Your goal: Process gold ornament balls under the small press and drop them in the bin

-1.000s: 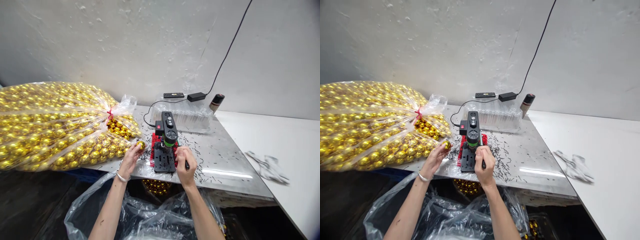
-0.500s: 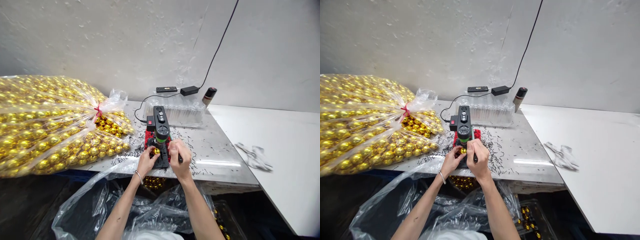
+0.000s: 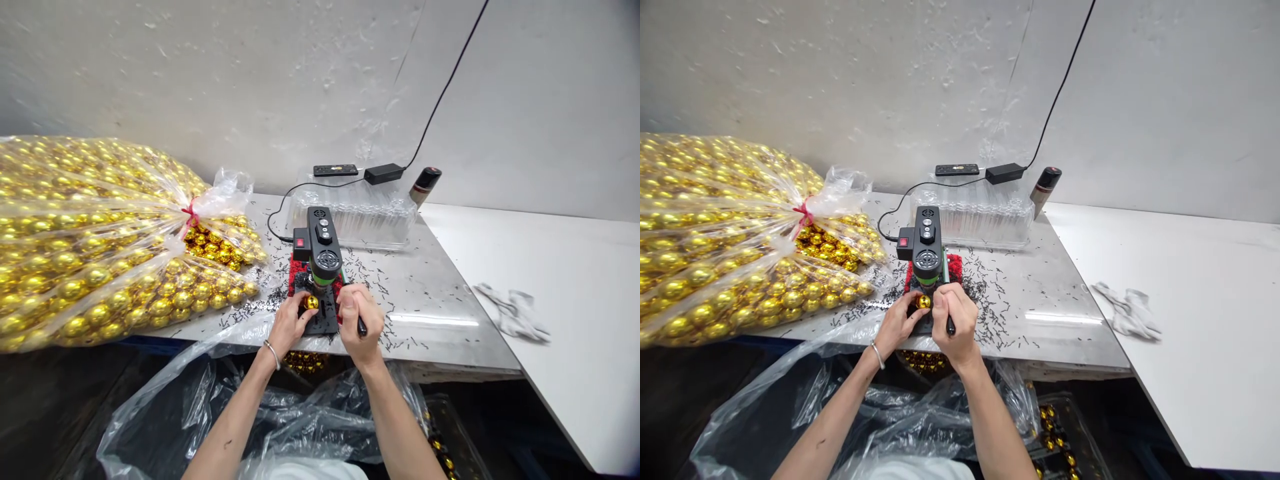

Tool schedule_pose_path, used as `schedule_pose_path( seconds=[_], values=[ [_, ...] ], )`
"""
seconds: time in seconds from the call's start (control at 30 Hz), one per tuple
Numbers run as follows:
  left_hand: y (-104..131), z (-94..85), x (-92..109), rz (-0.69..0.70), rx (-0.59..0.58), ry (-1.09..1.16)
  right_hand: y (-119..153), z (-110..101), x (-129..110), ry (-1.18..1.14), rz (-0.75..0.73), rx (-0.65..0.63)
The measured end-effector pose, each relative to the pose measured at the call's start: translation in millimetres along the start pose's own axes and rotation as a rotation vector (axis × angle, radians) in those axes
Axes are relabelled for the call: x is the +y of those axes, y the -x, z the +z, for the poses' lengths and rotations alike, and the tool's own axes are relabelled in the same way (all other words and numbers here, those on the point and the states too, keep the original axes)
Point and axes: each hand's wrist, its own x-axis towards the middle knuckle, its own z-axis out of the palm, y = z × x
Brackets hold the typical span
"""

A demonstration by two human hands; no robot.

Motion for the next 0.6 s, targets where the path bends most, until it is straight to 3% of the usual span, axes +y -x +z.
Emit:
schedule_pose_path(
  seconds=[0.27,0.47,0.6],
  values=[
    [-10,-5.8,3,0.059,-0.130,-0.153,1,-1,0,-0.003,-0.015,-0.011],
    [-1,10.6,-2,0.060,0.021,-0.100,1,-1,0,-0.020,-0.008,-0.004],
    [1,16.7,-7,0.069,0.051,-0.075,9,1,6,-0.025,-0.022,-0.006]
  ],
)
